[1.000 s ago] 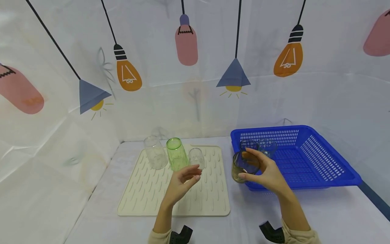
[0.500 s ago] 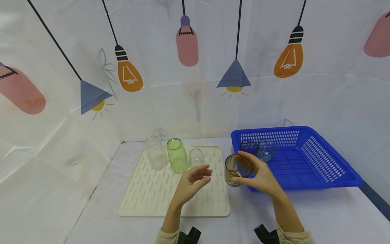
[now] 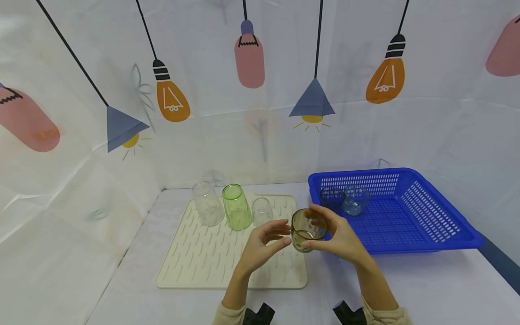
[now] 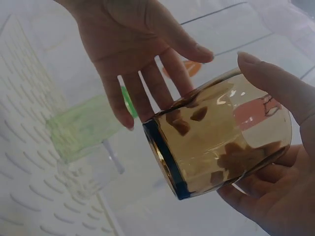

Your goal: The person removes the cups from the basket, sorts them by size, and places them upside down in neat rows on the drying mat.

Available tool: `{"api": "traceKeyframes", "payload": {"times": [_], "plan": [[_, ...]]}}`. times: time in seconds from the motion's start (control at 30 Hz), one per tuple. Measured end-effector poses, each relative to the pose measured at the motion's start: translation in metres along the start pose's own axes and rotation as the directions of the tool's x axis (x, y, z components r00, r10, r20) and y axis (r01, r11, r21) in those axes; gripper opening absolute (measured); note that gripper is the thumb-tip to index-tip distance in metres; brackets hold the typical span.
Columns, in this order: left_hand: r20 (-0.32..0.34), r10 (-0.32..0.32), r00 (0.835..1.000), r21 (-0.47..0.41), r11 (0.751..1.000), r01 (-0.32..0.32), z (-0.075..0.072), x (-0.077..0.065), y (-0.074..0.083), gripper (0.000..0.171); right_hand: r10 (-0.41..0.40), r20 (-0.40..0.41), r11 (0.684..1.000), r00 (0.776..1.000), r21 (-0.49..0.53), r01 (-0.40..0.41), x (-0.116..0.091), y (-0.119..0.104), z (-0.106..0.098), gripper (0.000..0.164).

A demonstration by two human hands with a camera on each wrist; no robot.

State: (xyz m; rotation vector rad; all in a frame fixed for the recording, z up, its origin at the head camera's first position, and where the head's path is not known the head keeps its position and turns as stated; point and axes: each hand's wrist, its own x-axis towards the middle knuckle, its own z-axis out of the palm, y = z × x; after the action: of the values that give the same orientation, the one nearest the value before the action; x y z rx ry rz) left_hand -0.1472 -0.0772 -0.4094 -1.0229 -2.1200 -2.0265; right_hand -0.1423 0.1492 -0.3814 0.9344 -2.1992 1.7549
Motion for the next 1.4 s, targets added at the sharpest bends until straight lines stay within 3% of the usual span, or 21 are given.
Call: {"api": "traceKeyframes", "payload": {"times": [0.37,0.6,0.83,1.0,1.17,1.4], "plan": [[0.031,-0.023,0.999,-0.016,1.0,0.024,0.004,0.004,0.002,0.048,-0.001,0.043,0.998,0.999,0.059,-0.002,0.0,-0.002,0.006,0.078],[0.083,-0.036,0.996,0.061,0.998,0.031,0.006,0.009,0.011,0.061,-0.015,0.04,0.998,0.999,0.068,0.012,0.001,-0.001,0.01,0.079],[0.09,-0.042,0.995,0.102,0.994,0.033,0.006,0.013,0.018,0.066,-0.061,0.034,0.995,0.998,0.077,0.058,0.001,0.001,0.012,0.076],[0.098,-0.043,0.994,0.033,0.999,0.04,0.006,0.014,0.016,0.068,-0.073,0.081,0.995,0.994,0.077,0.067,0.0,0.001,0.013,0.073],[0.082,0.002,0.997,-0.057,0.998,0.002,0.008,0.014,0.011,0.065,-0.089,0.136,0.993,0.987,0.094,0.076,0.0,0.0,0.013,0.074],[0.045,0.025,0.999,-0.047,0.999,-0.023,0.007,0.013,0.013,0.064,-0.078,0.163,0.993,0.984,0.098,0.062,-0.002,-0.001,0.012,0.073]]}}
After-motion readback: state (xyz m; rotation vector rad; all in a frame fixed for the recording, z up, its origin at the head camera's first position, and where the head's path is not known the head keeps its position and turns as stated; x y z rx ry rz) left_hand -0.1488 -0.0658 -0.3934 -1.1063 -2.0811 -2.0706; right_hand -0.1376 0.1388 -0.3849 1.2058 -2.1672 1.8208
